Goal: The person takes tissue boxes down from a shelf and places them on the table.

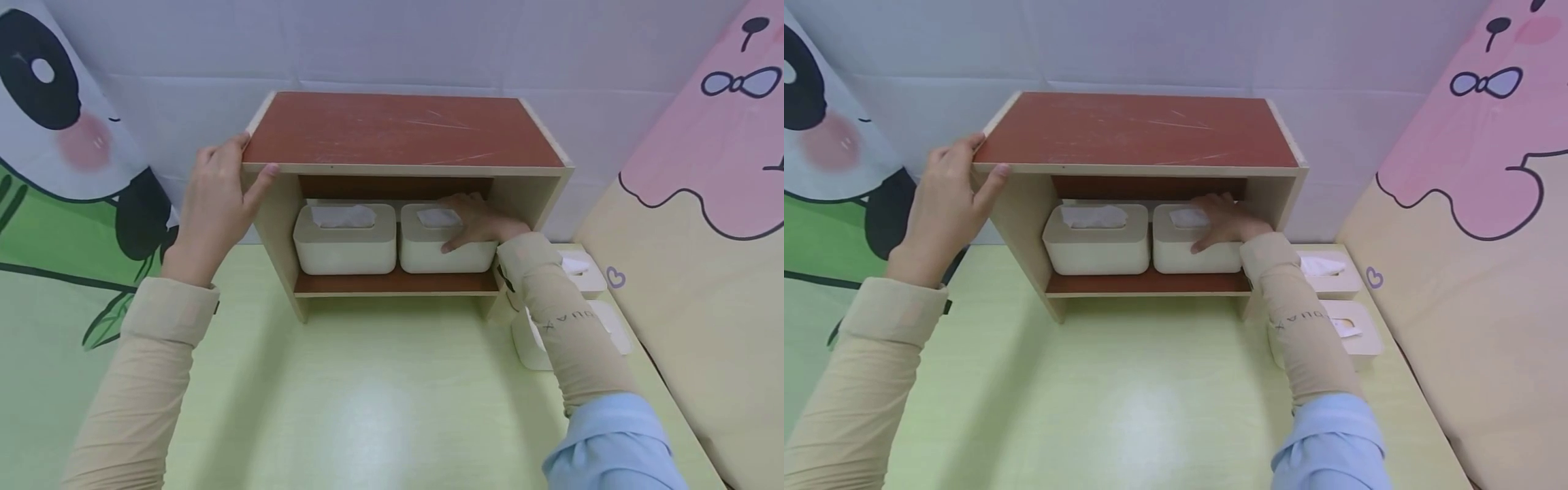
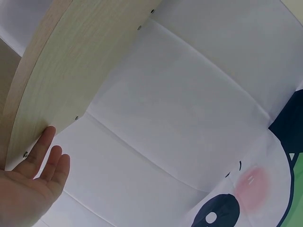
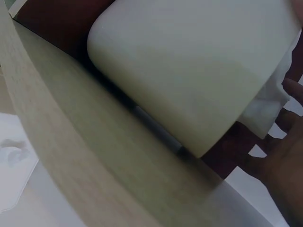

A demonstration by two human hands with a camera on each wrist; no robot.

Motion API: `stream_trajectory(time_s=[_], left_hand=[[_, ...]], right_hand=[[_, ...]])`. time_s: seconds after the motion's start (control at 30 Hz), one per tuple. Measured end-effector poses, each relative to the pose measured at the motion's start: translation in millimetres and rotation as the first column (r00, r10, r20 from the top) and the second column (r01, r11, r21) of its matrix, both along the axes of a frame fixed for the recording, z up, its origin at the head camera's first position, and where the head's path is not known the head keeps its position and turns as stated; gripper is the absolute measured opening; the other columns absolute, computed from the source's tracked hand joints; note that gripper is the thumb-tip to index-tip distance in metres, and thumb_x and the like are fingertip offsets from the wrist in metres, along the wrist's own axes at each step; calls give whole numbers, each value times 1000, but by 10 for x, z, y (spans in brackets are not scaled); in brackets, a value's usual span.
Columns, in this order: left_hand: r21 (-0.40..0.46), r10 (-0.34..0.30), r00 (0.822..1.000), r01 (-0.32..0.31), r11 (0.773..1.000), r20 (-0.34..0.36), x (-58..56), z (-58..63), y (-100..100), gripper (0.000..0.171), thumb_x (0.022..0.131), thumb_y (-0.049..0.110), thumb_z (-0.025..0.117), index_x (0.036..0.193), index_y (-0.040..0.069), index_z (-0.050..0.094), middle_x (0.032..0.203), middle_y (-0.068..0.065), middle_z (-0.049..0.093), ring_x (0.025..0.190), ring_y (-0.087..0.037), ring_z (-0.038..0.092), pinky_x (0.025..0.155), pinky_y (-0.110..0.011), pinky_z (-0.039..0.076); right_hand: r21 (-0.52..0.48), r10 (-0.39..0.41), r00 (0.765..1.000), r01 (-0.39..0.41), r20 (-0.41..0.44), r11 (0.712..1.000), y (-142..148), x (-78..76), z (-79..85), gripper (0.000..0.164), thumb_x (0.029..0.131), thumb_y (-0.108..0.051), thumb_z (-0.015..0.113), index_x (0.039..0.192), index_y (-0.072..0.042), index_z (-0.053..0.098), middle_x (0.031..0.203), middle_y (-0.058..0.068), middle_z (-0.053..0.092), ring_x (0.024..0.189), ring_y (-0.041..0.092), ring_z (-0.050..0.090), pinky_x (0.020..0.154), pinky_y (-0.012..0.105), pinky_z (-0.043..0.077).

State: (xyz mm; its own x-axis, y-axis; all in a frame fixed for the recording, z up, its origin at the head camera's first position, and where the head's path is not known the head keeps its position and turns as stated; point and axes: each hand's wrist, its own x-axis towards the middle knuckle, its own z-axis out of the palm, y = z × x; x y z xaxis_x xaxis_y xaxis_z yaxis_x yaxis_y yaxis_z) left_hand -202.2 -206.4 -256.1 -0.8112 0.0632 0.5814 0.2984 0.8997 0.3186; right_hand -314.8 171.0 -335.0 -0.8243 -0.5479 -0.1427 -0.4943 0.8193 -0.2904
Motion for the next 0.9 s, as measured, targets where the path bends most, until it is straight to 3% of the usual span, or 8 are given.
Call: stream_trajectory(time_s=[0.33, 0.5, 0.9], left_hand=[[1, -1, 1000, 1, 1000, 7, 8, -4, 2, 66, 92, 49, 43, 139, 2, 35, 133, -20, 47, 118, -41, 39, 98, -53, 33], [1, 2, 1000, -2, 1000, 8, 7, -7, 6, 67, 92, 50, 42, 139, 2, 35, 134, -19, 47, 118, -41, 39, 96, -53, 34], [11, 2, 1000, -2, 1000, 5, -1, 0, -1, 67, 92, 50, 42, 138, 3, 35, 134, -19, 47, 119, -40, 39, 97, -53, 34]], right_hand=[[73, -74, 989, 65, 127, 995, 55, -85, -44, 113, 59, -59, 77, 147, -26, 15, 152, 6, 16, 140, 35, 9, 108, 56, 16], [63, -83, 980, 73, 181, 995, 59, -80, -33, 114, 59, -56, 78, 147, -28, 12, 153, 6, 14, 140, 33, 9, 108, 56, 17], [112, -75, 987, 59, 143, 992, 31, -46, -27, 111, 61, -49, 79, 147, -25, 12, 153, 11, 10, 140, 35, 6, 109, 57, 13]])
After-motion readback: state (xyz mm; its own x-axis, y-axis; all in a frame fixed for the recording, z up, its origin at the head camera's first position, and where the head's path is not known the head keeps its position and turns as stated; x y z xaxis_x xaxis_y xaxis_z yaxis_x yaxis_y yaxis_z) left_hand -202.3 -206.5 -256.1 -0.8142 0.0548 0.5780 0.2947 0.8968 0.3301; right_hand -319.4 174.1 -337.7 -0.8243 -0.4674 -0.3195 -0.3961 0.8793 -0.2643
